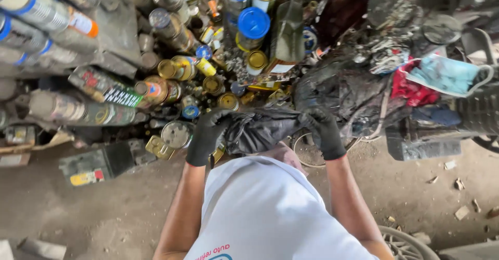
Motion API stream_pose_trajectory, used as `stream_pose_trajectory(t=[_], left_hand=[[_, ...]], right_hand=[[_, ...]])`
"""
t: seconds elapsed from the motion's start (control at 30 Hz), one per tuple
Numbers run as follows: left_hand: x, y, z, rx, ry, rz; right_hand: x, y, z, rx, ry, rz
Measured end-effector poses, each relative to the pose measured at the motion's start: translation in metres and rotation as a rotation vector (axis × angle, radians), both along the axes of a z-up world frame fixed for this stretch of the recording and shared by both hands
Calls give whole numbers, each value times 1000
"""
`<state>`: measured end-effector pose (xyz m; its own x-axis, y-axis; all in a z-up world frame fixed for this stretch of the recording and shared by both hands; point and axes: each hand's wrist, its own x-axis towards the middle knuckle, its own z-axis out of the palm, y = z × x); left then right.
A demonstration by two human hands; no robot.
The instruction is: The person uses a metal rod to pry open the lid of a small metal can amidst a cluttered pile of various containers. After opening the can, they pick up a black cloth, wipe their gloved hands, and then handle a small cylindrical object.
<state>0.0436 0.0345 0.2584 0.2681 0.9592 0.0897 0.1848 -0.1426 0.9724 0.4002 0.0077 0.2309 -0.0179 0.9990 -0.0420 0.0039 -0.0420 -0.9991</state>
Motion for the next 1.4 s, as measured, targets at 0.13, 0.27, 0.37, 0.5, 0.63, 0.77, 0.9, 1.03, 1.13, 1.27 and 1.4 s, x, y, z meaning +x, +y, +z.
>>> stream_pose_trajectory(t=[0.13, 0.27, 0.37, 0.5, 0.63, 0.77, 0.9, 1.03, 1.13, 1.27, 1.4], left_hand=[[-7, -20, 50, -152, -56, 26], [-13, -33, 99, -9, 144, 48], [-26, -42, 79, 27, 302, 169], [-42, -44, 87, -140, 73, 392], [-40, -50, 99, 148, 253, 291], [-52, -54, 82, -15, 24, 333], [-61, -70, 57, -165, -100, 431], [-81, -78, 15, -217, -477, 585], [-84, -87, -3, -222, -641, 585], [-62, -80, 68, -335, -331, 403], [-64, -85, 68, -65, 96, 611]], right_hand=[[-39, 5, 17, -19, 181, 164], [-73, 20, 41, -267, 356, 196], [-80, 32, 26, -229, 295, 279], [-109, 58, 49, -259, 440, 468], [-148, 62, 81, 36, -215, 761], [-154, 82, 73, -227, 181, 684], [-135, 85, 72, -419, 293, 513], [-125, 85, 50, -287, 381, 476], [-146, 75, 63, -481, 740, 519], [-140, 80, 27, -691, 981, 485], [-133, 81, 24, -706, 917, 499]])
